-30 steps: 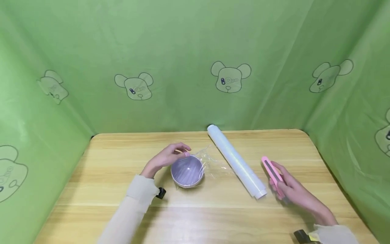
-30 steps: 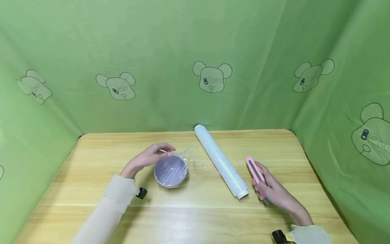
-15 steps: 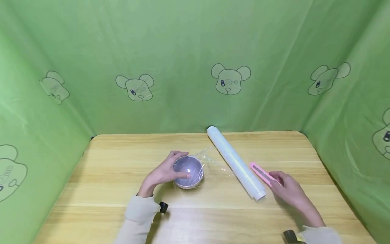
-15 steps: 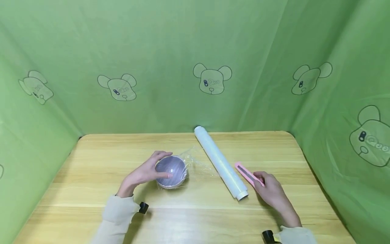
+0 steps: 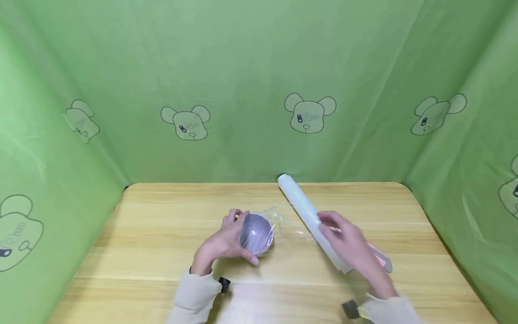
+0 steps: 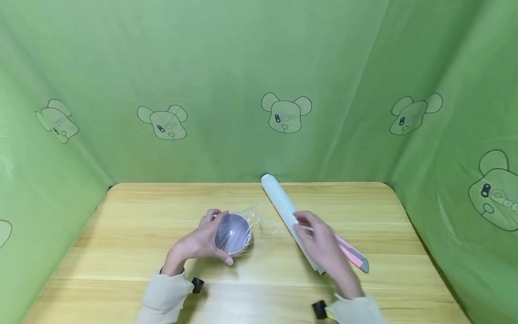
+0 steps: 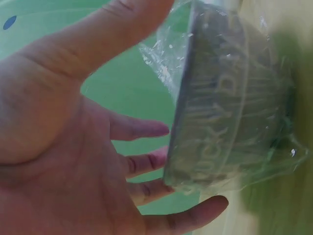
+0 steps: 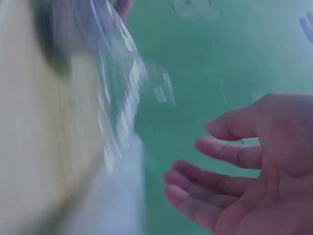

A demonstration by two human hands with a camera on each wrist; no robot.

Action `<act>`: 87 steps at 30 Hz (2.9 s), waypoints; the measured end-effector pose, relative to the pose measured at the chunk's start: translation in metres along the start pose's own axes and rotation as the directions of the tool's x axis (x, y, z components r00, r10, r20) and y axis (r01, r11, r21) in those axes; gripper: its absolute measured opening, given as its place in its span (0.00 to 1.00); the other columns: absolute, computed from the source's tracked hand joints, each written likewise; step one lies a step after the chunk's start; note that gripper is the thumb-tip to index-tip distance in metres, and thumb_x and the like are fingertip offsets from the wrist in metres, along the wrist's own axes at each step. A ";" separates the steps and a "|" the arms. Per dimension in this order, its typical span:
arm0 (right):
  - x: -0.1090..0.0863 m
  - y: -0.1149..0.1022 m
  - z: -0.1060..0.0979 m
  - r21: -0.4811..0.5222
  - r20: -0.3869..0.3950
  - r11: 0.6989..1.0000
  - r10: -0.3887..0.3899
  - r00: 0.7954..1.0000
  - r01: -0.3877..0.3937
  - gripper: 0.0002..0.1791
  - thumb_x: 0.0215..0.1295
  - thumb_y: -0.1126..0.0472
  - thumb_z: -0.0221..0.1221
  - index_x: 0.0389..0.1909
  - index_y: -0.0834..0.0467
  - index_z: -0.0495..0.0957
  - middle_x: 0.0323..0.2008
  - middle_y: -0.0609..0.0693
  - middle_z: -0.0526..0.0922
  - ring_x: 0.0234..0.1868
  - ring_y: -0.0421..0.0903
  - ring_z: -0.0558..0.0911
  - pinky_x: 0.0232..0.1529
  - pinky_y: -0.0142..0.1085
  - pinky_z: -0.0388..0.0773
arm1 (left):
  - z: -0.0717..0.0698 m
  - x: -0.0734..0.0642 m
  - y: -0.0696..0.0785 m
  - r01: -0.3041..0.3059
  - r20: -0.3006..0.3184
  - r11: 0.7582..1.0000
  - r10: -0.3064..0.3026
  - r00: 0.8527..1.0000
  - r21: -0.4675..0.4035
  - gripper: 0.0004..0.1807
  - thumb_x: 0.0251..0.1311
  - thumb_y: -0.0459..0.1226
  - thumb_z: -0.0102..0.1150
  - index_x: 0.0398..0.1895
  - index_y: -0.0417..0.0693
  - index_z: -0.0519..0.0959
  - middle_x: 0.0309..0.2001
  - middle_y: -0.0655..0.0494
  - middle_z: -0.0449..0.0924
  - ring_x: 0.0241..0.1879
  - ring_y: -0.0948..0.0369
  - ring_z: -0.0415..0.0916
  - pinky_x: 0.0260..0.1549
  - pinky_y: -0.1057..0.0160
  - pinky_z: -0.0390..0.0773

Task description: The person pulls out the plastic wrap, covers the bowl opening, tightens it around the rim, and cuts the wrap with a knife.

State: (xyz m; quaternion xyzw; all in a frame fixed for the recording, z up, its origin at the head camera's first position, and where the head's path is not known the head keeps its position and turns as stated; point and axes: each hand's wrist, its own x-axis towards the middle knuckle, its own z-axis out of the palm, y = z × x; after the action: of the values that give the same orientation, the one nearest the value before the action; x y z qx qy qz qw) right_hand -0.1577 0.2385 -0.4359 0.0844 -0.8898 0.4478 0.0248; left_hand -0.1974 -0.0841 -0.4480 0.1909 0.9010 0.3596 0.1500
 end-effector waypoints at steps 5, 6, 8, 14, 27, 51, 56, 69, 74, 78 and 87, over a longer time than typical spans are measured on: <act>0.021 -0.009 0.040 0.026 0.141 0.996 0.082 0.987 -0.086 0.28 0.78 0.55 0.57 0.71 0.66 0.67 0.55 0.63 0.83 0.54 0.59 0.83 0.56 0.50 0.82 | 0.009 0.003 -0.002 -0.007 0.013 1.000 0.007 1.000 -0.011 0.72 0.29 0.44 0.90 0.80 0.38 0.53 0.74 0.38 0.51 0.70 0.41 0.57 0.65 0.38 0.70; 0.023 -0.008 0.044 0.040 0.158 0.993 0.101 0.982 -0.108 0.29 0.77 0.55 0.58 0.71 0.66 0.68 0.52 0.61 0.84 0.51 0.57 0.85 0.52 0.48 0.84 | 0.010 0.004 -0.003 -0.010 0.020 1.000 0.010 1.000 -0.012 0.72 0.29 0.44 0.90 0.80 0.38 0.53 0.75 0.38 0.50 0.70 0.41 0.57 0.65 0.38 0.70; 0.027 -0.004 0.049 0.086 0.179 0.986 0.123 0.976 -0.140 0.27 0.75 0.58 0.60 0.68 0.68 0.70 0.45 0.57 0.85 0.46 0.54 0.86 0.45 0.43 0.86 | 0.009 0.005 -0.004 -0.019 0.025 1.000 0.020 0.999 -0.015 0.72 0.29 0.43 0.90 0.80 0.38 0.53 0.75 0.37 0.50 0.70 0.41 0.57 0.65 0.38 0.70; 0.028 0.006 0.051 0.285 0.239 0.926 0.182 0.954 -0.247 0.18 0.73 0.67 0.60 0.58 0.74 0.76 0.38 0.63 0.83 0.37 0.57 0.85 0.37 0.43 0.88 | 0.002 0.006 -0.010 -0.057 0.034 0.998 0.058 0.998 -0.011 0.70 0.30 0.39 0.90 0.79 0.37 0.54 0.73 0.39 0.54 0.69 0.43 0.60 0.66 0.41 0.70; 0.034 0.012 0.049 0.282 0.273 0.924 0.183 0.945 -0.260 0.11 0.73 0.68 0.57 0.49 0.73 0.76 0.30 0.60 0.82 0.25 0.46 0.79 0.20 0.30 0.75 | 0.002 0.007 -0.012 -0.020 0.018 0.998 0.021 1.000 -0.051 0.73 0.30 0.40 0.90 0.80 0.36 0.50 0.73 0.38 0.53 0.67 0.40 0.64 0.65 0.41 0.71; 0.037 0.020 0.070 0.223 0.259 0.947 0.170 0.951 -0.231 0.08 0.71 0.66 0.62 0.43 0.68 0.83 0.30 0.56 0.85 0.23 0.43 0.76 0.20 0.29 0.73 | -0.010 0.013 -0.056 -0.105 -0.023 0.906 0.105 0.994 -0.409 0.66 0.33 0.31 0.85 0.77 0.38 0.53 0.68 0.38 0.63 0.64 0.41 0.68 0.63 0.40 0.73; 0.037 0.023 0.066 0.316 0.259 0.915 0.169 0.951 -0.249 0.11 0.71 0.67 0.62 0.48 0.71 0.82 0.37 0.62 0.86 0.30 0.47 0.81 0.25 0.31 0.77 | -0.009 0.016 -0.061 -0.118 -0.043 0.893 0.111 0.993 -0.434 0.66 0.33 0.30 0.84 0.78 0.39 0.52 0.69 0.38 0.62 0.65 0.40 0.67 0.64 0.39 0.72; 0.037 0.015 0.111 -0.130 0.010 0.989 0.074 0.997 -0.072 0.07 0.58 0.65 0.73 0.28 0.54 0.84 0.28 0.44 0.78 0.30 0.40 0.75 0.34 0.35 0.76 | -0.010 0.019 -0.057 -0.132 -0.017 0.868 0.141 0.990 -0.479 0.67 0.33 0.31 0.84 0.80 0.45 0.52 0.71 0.39 0.60 0.66 0.41 0.65 0.60 0.41 0.76; 0.038 0.011 0.122 -0.138 -0.017 0.990 0.040 0.999 -0.042 0.08 0.57 0.67 0.73 0.27 0.55 0.83 0.23 0.43 0.79 0.25 0.39 0.75 0.29 0.33 0.77 | -0.006 0.024 -0.054 -0.164 -0.008 0.843 0.186 0.982 -0.512 0.66 0.33 0.32 0.84 0.79 0.45 0.53 0.70 0.38 0.61 0.66 0.41 0.66 0.60 0.43 0.77; 0.039 0.010 0.128 -0.106 -0.022 0.993 0.049 0.999 -0.051 0.08 0.56 0.71 0.71 0.26 0.56 0.84 0.22 0.43 0.81 0.24 0.38 0.77 0.29 0.32 0.80 | -0.001 0.025 -0.051 -0.172 0.006 0.824 0.208 0.978 -0.540 0.66 0.34 0.31 0.83 0.79 0.45 0.53 0.70 0.37 0.61 0.66 0.41 0.66 0.60 0.44 0.77; 0.034 0.012 0.142 0.043 -0.054 0.990 0.139 0.989 -0.136 0.09 0.50 0.76 0.66 0.29 0.60 0.85 0.23 0.48 0.85 0.25 0.42 0.81 0.30 0.35 0.84 | 0.012 0.020 -0.050 -0.156 0.037 0.803 0.216 0.976 -0.575 0.65 0.36 0.32 0.83 0.80 0.46 0.52 0.70 0.36 0.61 0.66 0.41 0.65 0.60 0.48 0.76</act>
State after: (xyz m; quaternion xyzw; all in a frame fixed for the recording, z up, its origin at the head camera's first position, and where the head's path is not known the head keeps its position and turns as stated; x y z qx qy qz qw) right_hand -0.1890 0.1271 -0.5259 0.0104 -0.8834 0.4683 0.0176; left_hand -0.2223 -0.1017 -0.4944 0.2426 0.7207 0.6147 0.2093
